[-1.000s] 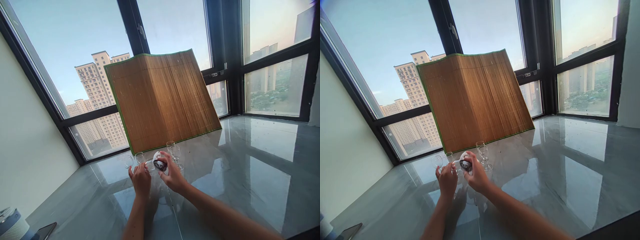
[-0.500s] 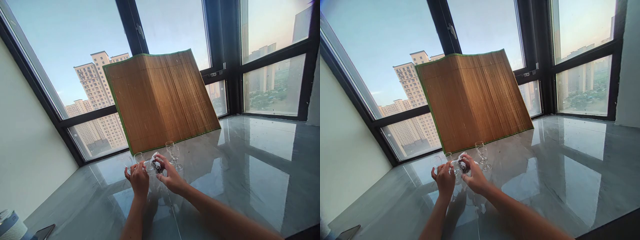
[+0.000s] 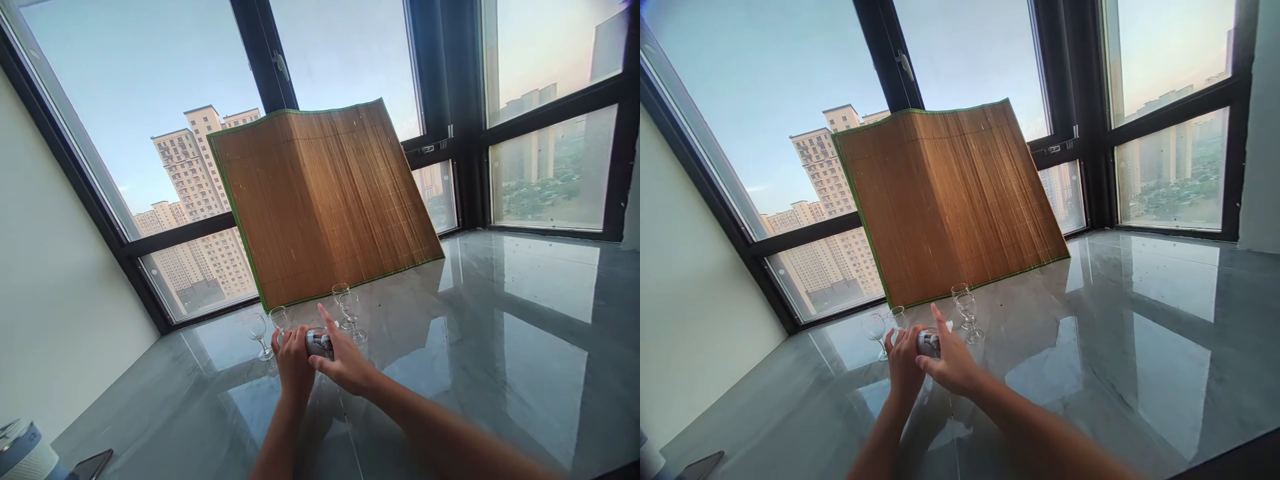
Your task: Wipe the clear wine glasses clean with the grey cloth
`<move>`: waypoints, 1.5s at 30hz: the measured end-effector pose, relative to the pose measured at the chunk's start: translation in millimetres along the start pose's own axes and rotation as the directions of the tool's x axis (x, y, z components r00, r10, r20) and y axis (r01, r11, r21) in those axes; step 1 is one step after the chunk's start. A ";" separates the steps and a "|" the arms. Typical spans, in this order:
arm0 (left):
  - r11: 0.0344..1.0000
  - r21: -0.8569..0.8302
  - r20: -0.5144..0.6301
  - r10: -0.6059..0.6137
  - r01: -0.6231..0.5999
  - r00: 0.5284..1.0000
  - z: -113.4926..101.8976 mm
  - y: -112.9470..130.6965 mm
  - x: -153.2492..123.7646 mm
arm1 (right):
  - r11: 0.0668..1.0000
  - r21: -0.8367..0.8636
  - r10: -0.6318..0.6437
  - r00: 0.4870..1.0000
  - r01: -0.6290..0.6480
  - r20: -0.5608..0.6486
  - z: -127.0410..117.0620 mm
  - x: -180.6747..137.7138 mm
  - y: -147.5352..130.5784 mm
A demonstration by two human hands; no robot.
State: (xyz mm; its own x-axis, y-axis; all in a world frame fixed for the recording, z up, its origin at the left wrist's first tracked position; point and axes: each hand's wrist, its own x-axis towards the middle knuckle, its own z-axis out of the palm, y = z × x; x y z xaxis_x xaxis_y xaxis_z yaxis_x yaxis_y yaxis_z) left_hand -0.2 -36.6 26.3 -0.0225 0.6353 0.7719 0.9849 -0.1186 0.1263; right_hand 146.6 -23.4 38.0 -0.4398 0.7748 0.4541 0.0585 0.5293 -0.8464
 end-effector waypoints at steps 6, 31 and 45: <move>1.000 -0.005 -0.003 -0.009 0.009 1.000 -0.3 -3.3 0.9 | 0.998 -0.048 -0.031 0.999 0.033 0.031 0.9 0.6 -0.1; 0.998 -0.030 -0.045 0.055 -0.057 0.997 8.7 -7.1 -1.8 | 0.991 0.129 -0.020 1.000 0.019 0.013 -6.3 9.6 -3.1; 0.998 -0.026 -0.072 -0.051 0.049 0.996 16.3 -24.8 -1.0 | 0.923 0.384 -0.043 0.998 0.023 0.043 0.3 9.0 6.1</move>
State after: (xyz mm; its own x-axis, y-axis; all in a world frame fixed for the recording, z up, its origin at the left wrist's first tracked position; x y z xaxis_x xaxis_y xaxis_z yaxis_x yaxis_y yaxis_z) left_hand -21.8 -21.8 12.2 -0.0847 0.5836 0.8076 0.9777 -0.1076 0.1803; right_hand 142.7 -13.3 36.9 -0.4798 0.7359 0.4778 -0.3001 0.3741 -0.8775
